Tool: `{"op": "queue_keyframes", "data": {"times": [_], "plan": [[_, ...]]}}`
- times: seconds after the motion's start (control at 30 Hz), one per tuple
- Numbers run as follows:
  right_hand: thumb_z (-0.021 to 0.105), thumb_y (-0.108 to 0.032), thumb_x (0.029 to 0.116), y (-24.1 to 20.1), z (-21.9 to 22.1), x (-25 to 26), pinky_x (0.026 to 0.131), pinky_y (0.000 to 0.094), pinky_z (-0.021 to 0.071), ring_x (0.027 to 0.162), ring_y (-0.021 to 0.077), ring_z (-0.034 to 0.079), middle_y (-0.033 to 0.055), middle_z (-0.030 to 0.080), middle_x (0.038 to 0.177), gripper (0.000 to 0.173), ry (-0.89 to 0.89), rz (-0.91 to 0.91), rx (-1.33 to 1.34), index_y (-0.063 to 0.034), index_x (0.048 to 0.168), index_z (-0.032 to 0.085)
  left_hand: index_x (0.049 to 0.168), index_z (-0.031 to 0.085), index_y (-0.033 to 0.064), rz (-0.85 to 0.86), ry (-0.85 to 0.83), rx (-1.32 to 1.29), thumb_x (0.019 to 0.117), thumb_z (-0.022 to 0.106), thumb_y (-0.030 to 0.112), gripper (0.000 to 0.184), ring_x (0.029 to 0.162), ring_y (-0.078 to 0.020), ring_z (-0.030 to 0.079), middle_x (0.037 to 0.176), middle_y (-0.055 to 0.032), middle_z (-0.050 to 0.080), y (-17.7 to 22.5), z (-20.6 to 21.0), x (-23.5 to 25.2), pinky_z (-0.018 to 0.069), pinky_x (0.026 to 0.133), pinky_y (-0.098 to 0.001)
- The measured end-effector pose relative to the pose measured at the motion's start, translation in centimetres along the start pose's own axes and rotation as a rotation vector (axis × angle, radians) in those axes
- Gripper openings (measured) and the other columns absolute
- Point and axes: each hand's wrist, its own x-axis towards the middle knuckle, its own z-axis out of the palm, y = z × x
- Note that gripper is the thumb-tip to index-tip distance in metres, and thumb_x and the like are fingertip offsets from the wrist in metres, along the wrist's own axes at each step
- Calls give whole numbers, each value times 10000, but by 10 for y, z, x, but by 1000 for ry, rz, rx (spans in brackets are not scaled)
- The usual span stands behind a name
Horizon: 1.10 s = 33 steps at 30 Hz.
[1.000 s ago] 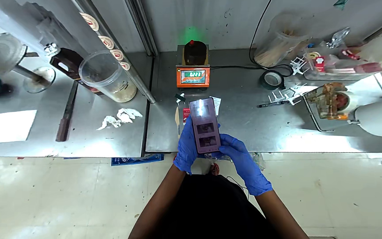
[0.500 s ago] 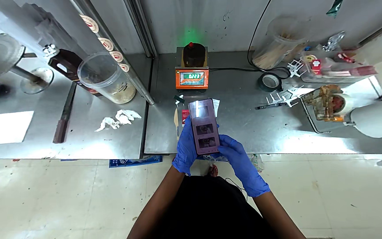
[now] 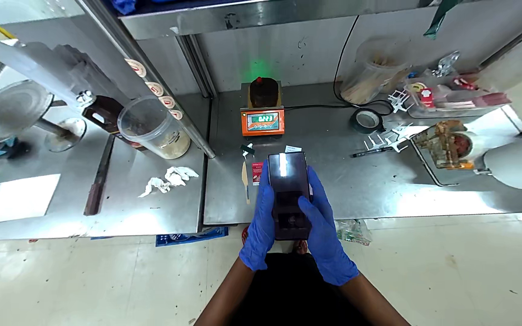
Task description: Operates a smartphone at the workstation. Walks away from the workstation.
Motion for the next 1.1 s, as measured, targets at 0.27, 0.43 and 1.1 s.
{"op": "queue_keyframes", "data": {"times": [0.27, 0.43, 1.1], "plan": [[580, -257, 1003, -85, 40, -16, 984, 307, 561, 1227, 117, 602, 4, 535, 1465, 697, -181, -258, 63, -259, 1626, 269, 1658, 116, 247, 382, -93, 80, 1048, 252, 632, 734, 1553, -113, 181, 1712, 62, 136, 93, 5, -26, 222, 1267, -369], [580, -200, 990, -110, 50, -23, 1066, 298, 509, 1303, 110, 549, -7, 499, 1512, 743, -239, -397, 12, -215, 1635, 211, 1649, 172, 278, 492, -119, 63, 1058, 254, 603, 679, 1542, -82, 188, 1692, 104, 189, 121, 7, -31, 184, 1269, -332], [590, -113, 942, -111, 60, -16, 1005, 246, 529, 1222, 64, 589, -50, 557, 1431, 756, -249, -398, 8, -274, 1610, 273, 1658, 114, 202, 482, -168, -37, 1059, 274, 590, 730, 1560, -125, 150, 1716, 50, 105, 131, 1, -17, 193, 1271, -355]]}}
